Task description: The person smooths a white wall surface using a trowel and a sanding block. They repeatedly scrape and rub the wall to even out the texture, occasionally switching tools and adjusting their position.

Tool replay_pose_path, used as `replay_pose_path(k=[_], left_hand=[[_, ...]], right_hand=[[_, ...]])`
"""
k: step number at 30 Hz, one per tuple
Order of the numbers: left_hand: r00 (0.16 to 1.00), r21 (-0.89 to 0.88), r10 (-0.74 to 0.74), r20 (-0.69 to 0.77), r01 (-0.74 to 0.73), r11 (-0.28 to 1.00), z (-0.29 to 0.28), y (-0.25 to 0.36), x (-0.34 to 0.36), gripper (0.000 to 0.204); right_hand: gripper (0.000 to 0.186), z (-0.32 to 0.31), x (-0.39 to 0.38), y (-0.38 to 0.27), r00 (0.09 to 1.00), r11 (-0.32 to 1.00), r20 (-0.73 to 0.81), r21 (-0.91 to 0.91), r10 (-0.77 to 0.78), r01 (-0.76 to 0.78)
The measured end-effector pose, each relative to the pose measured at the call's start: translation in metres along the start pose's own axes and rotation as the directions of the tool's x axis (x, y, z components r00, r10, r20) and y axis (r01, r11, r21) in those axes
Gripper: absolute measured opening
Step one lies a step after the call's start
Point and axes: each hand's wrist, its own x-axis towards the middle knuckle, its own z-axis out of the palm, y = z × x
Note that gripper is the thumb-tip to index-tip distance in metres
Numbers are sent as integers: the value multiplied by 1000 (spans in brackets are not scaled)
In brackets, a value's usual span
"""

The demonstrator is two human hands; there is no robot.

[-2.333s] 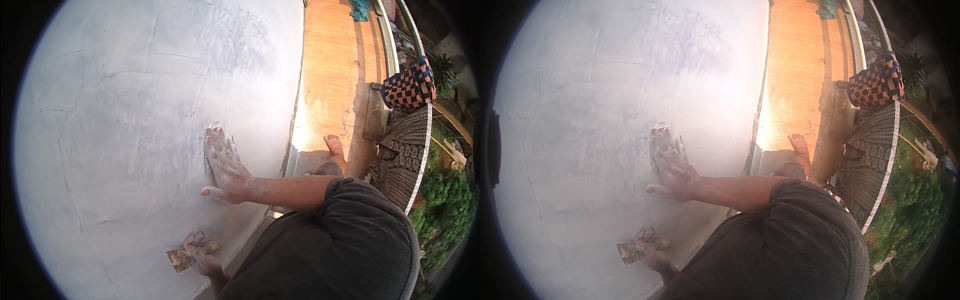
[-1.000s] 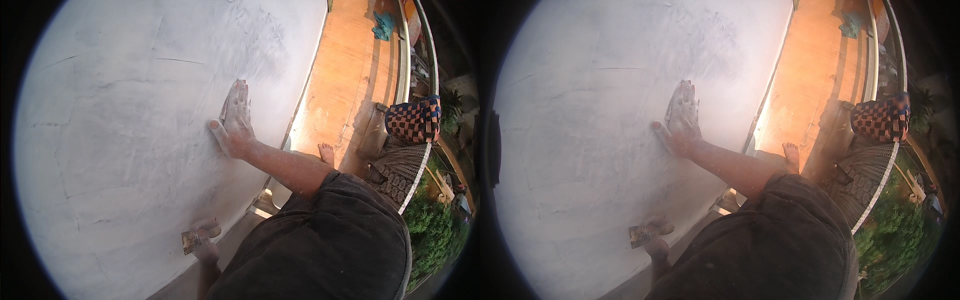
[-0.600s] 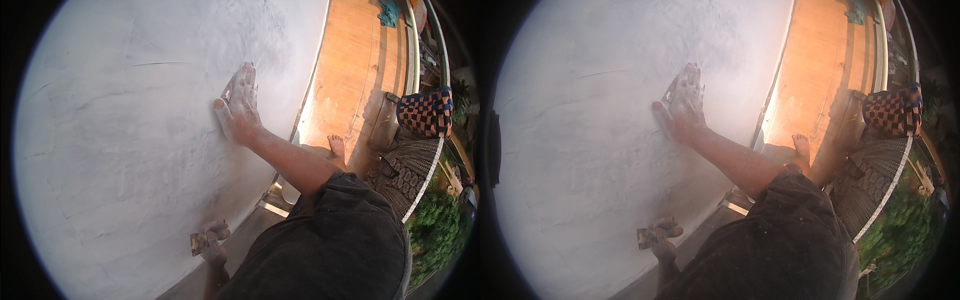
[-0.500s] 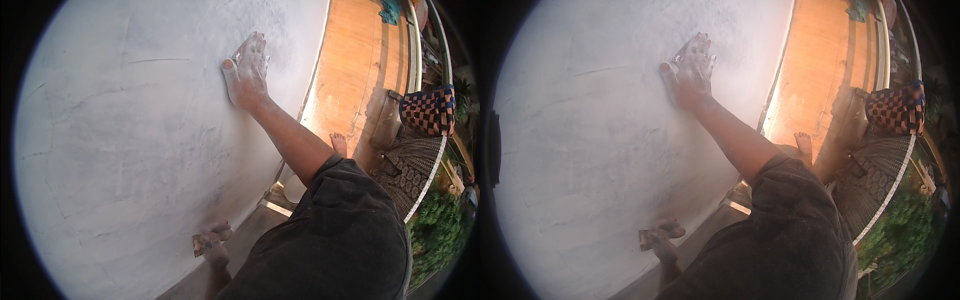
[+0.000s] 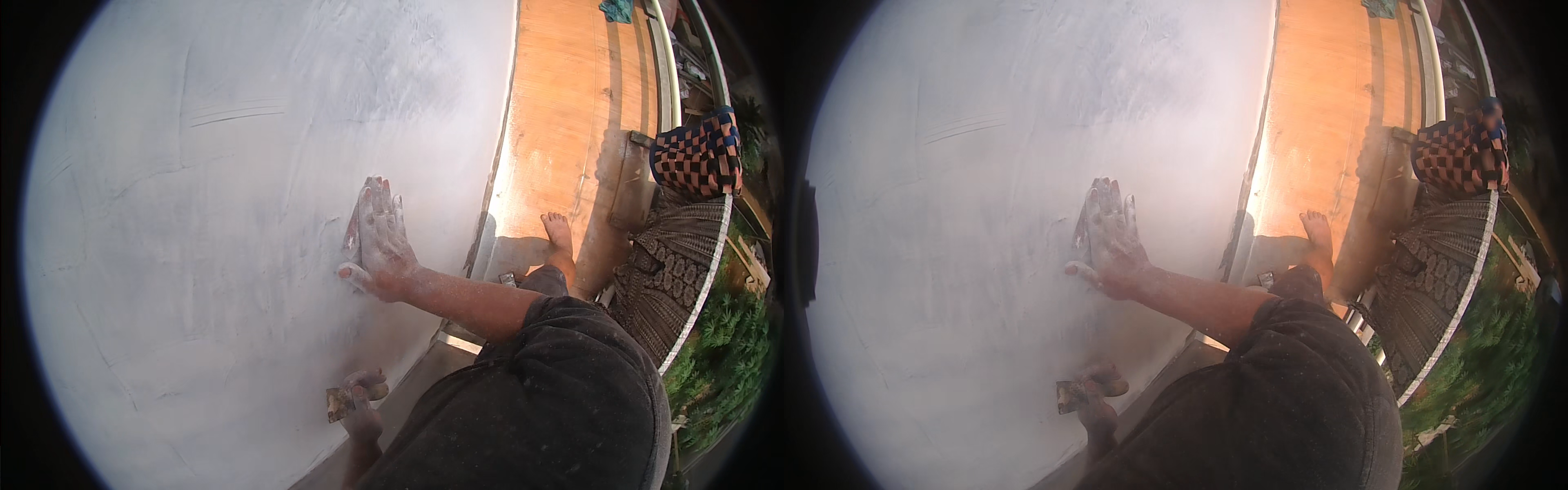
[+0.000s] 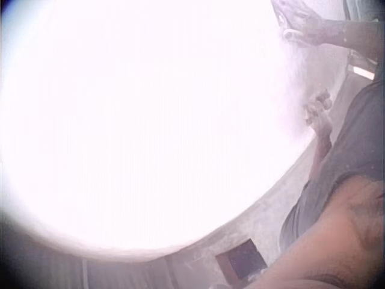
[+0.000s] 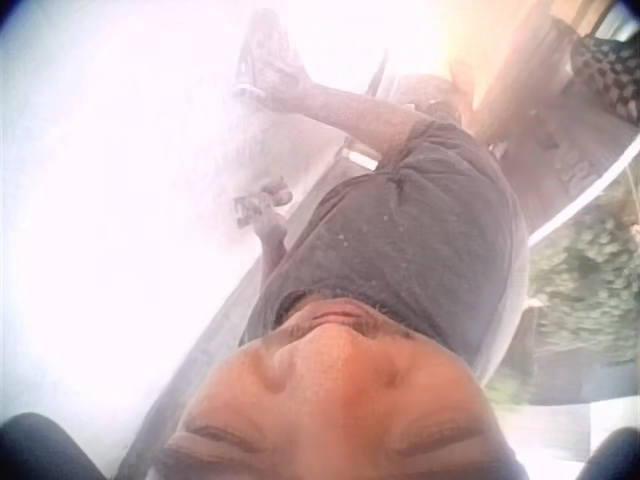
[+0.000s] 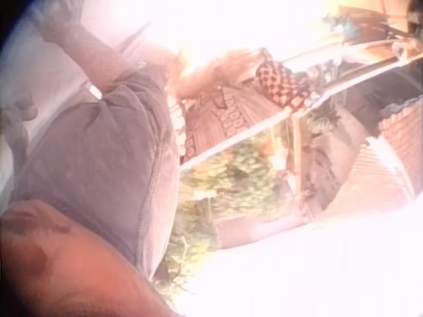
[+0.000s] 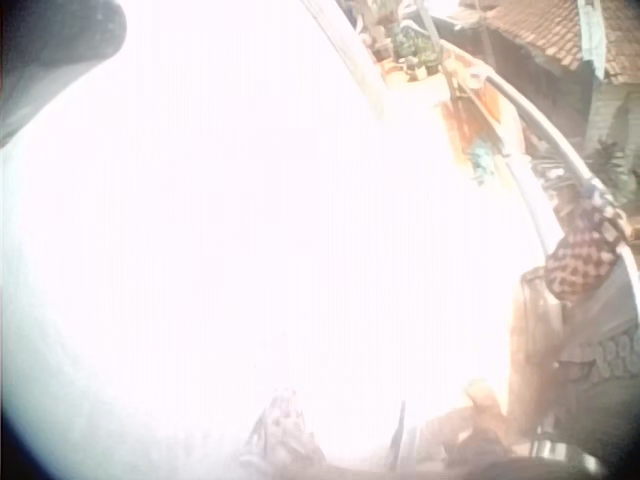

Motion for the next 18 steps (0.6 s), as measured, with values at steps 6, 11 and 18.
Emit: replay_pose_path(k=[6, 11, 18], left_hand=[[996, 204, 50, 68, -63, 977, 2, -3, 4, 30], [982, 231, 131, 135, -160, 960, -4, -28, -4, 28], [878, 735, 453, 158, -411, 540, -5, -61, -17, 43]], right_hand=[[115, -52, 75, 23, 948, 972, -265, 198, 176, -126], [118, -13, 4, 2, 998, 999, -62, 27, 32, -30], [118, -41, 62, 20, 973, 994, -224, 106, 55, -32]])
